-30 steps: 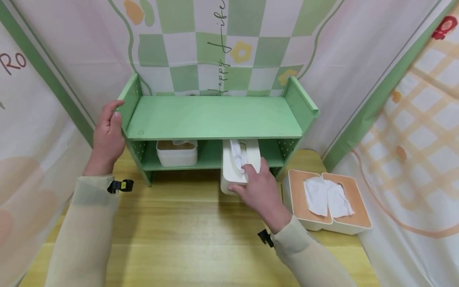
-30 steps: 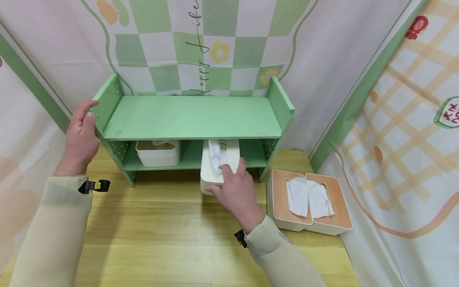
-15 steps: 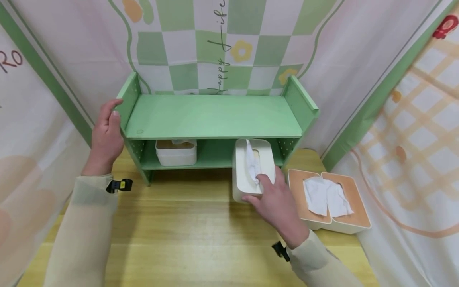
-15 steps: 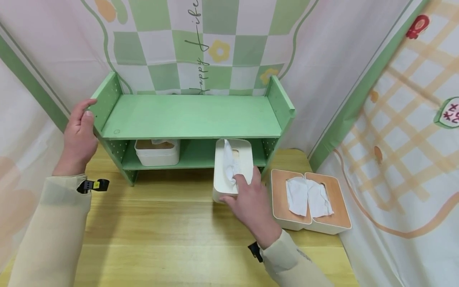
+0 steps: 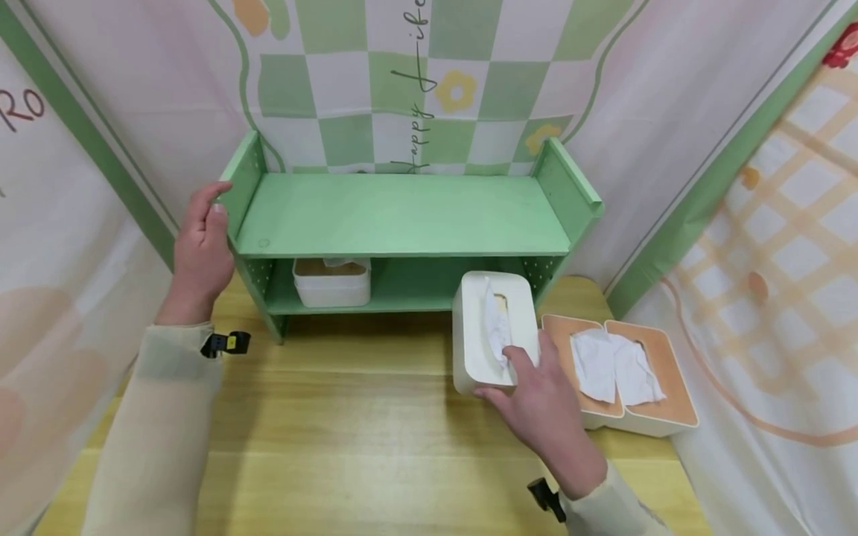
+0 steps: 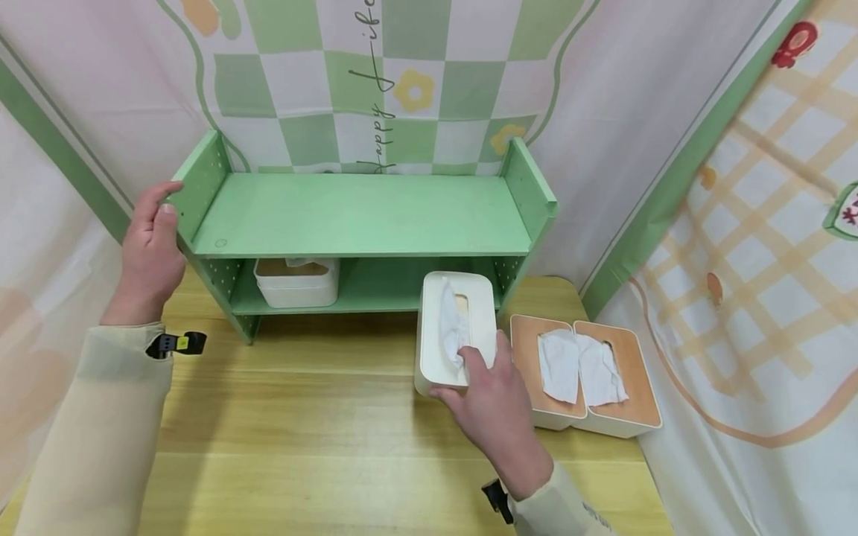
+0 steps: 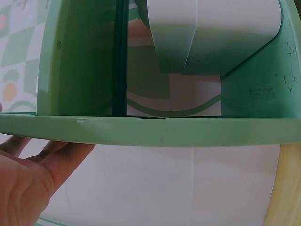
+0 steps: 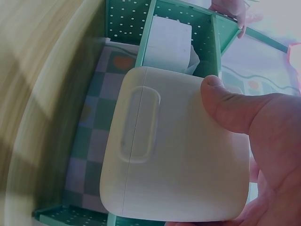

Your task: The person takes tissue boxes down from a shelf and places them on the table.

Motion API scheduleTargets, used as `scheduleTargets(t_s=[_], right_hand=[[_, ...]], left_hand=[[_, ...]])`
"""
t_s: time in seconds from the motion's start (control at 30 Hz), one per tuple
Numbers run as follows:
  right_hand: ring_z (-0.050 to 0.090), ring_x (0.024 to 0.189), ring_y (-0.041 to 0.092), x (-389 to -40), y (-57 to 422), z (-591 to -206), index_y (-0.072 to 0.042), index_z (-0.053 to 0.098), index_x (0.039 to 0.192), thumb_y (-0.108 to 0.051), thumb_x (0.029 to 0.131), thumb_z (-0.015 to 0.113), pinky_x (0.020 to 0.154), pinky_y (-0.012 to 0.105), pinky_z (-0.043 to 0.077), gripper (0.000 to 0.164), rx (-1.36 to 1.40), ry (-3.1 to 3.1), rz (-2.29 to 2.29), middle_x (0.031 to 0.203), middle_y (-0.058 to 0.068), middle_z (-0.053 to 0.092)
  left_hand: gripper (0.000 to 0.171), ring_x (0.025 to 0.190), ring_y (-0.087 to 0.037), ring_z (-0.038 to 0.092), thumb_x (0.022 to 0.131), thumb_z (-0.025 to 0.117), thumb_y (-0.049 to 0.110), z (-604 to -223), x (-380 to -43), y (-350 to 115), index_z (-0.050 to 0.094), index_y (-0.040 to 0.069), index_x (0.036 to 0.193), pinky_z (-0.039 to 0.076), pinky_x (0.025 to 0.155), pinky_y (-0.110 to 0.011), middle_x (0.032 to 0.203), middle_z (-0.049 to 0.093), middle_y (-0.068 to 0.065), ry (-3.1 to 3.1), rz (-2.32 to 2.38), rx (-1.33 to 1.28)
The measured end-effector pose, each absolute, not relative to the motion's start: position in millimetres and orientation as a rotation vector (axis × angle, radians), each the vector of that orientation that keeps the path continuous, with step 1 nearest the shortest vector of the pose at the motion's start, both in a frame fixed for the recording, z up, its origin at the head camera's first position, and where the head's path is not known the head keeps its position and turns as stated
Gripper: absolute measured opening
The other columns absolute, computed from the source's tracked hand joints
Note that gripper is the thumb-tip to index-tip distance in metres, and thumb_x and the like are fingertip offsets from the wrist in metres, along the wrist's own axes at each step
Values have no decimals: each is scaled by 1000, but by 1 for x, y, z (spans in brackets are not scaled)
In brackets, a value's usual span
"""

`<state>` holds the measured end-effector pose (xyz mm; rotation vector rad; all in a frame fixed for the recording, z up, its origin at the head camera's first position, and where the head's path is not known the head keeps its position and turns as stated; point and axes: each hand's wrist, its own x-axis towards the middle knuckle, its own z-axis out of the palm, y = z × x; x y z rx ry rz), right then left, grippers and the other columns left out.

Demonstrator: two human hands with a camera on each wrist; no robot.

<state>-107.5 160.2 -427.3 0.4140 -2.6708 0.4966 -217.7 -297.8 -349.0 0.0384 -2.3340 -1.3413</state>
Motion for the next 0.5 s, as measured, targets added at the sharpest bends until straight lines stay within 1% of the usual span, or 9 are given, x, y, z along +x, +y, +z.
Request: scheduleTargets(t_s=[0.17,0.2,0.37,0.5], right_hand=[[54,105,55,-105,162,-428,1,63,113,-41,65,94,73,61,52,71,418,-2656,508,140,41,33],[54,105,54,-104,162,-428,2,63,113,-41,64,94,73,61,52,71,424,-2652,512,140,41,33],[57,97,51,-98,165,-430,1,64,111,-40,63,95,69,59,53,70,414,-2651,537,140,38,35],[56,95,48,-93,168,-431,0,64,111,-42,63,94,65,58,52,71,394,-2667,529,136,35,38]], left_hand=[[47,60,-20,30,107,22,45,-349,-218,-298,40,38,150,28,63,-40,89,37,-8,-2331,-1352,41],[47,60,-20,30,107,22,45,-349,-219,-298,40,38,150,28,64,-40,92,39,-7,-2329,-1356,41],[46,63,-22,31,108,22,44,-350,-219,-298,40,37,150,28,68,-40,99,41,-5,-2321,-1361,34],[46,60,-20,30,107,23,44,-350,-219,-299,41,37,149,29,62,-38,87,39,-8,-2326,-1333,43]])
